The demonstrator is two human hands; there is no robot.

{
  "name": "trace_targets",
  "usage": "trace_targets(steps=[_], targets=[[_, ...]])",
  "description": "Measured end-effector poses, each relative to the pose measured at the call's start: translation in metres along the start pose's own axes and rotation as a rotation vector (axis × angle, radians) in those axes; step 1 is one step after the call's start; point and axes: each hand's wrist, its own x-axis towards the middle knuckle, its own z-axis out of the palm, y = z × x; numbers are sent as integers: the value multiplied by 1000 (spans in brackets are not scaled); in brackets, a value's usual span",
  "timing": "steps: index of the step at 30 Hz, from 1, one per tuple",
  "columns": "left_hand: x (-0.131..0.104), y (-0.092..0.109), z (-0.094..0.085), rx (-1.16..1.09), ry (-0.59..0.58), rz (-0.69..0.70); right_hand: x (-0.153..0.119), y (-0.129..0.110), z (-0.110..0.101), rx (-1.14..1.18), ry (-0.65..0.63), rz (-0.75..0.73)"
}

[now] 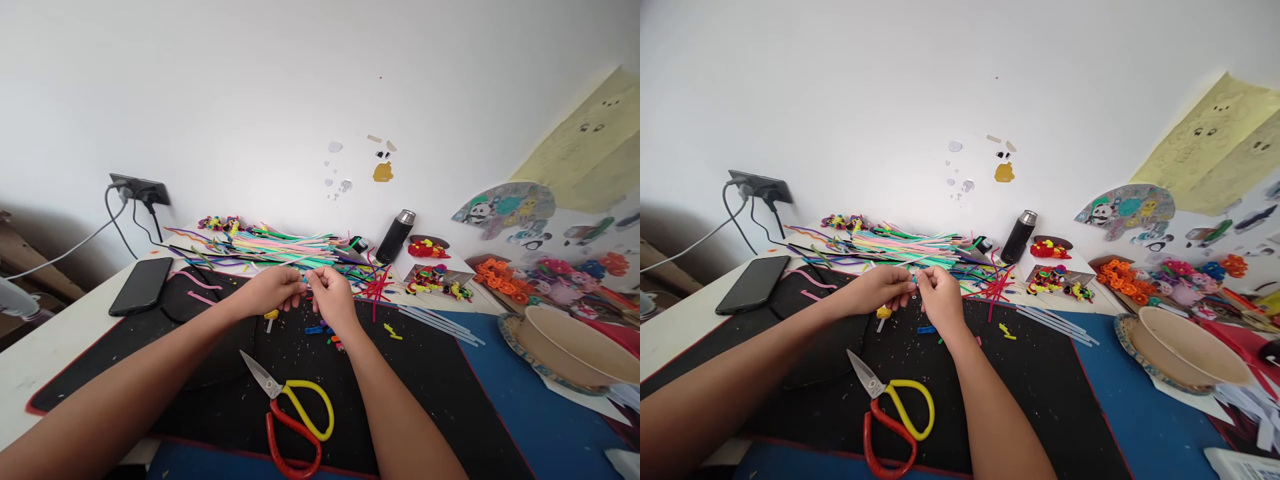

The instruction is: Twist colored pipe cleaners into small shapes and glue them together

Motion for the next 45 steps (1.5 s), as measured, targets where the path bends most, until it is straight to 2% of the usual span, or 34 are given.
trace_targets(steps=[4,9,12,14,16,22,25,27,30,36,45], targets=[[1,-3,1,190,64,31,1,2,-2,4,-54,12],[3,-6,4,616,148,67,1,8,-1,-265,-29,-30],[3,-7,6,713,175,50,1,10,-1,-305,-28,-36],[3,-5,5,667,201,67,2,10,-1,-257,-23,-26],[2,-3,3,499,191,75,2,8,-2,-181,-14,-14],[-4,7,-8,-395,-79,-102,0,-2,-2,0,11,-56],[-4,8,-8,-683,-78,-184,-2,-7,-2,8,46,-84],[-3,7,-8,-777,-55,-202,-3,-8,-2,-10,63,-95],[-2,7,-8,-778,-44,-183,-4,-7,-2,-19,61,-103],[-1,6,-8,-583,-11,-79,-2,-2,-1,74,3,-74],[-1,8,-5,-145,251,82,4,-3,-6,272,48,17]])
